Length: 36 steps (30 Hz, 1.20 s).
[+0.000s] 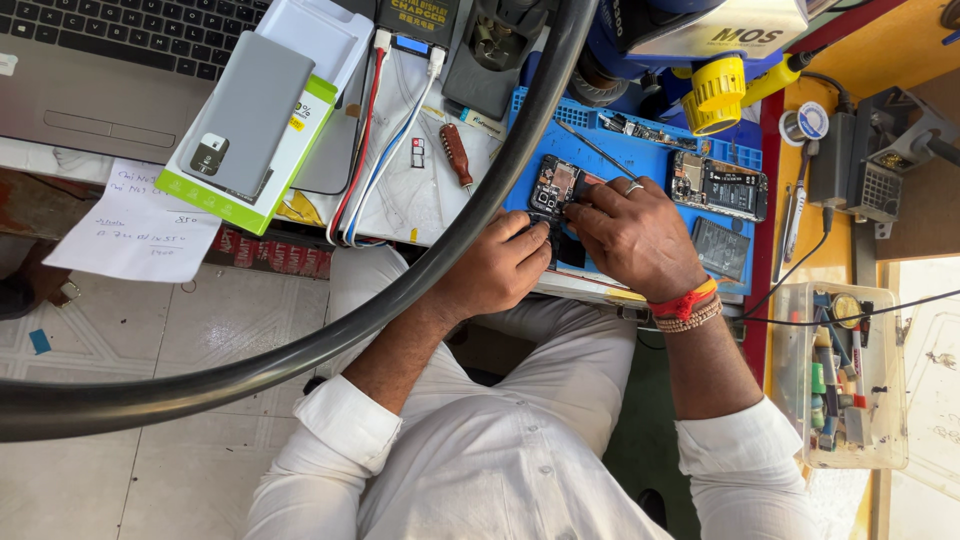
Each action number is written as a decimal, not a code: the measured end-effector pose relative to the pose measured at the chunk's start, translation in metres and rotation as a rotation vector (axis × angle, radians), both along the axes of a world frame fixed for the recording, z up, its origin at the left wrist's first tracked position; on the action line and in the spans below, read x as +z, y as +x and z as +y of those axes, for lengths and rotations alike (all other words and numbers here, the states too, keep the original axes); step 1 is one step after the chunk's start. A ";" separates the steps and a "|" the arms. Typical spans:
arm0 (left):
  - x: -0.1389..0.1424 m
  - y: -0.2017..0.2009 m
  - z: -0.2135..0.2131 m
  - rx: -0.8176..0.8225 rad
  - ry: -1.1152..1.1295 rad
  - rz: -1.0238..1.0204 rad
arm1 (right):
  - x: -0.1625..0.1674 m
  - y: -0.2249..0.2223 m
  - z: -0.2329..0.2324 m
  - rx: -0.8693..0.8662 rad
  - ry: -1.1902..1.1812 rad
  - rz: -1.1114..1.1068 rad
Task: The person uses tweezers to place and adjust a small component on the motherboard of a disassembled smartphone. They then close the phone casing and use a metal tool to press along the edges to secure it.
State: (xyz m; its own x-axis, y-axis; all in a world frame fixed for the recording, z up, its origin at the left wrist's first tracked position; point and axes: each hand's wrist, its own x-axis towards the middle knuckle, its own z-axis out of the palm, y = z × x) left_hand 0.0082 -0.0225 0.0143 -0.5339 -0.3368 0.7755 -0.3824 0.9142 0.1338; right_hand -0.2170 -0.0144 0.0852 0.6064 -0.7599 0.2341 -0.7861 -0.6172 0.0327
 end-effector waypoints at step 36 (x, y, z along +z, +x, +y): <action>-0.014 0.004 0.000 0.005 0.029 -0.010 | -0.014 0.000 -0.001 0.010 -0.018 -0.120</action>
State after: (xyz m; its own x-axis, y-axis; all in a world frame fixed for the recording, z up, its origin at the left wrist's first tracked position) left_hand 0.0119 -0.0227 0.0000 -0.5396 -0.3619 0.7602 -0.3889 0.9080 0.1562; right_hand -0.2168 -0.0151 0.0710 0.5804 -0.7492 0.3191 -0.7790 -0.6250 -0.0507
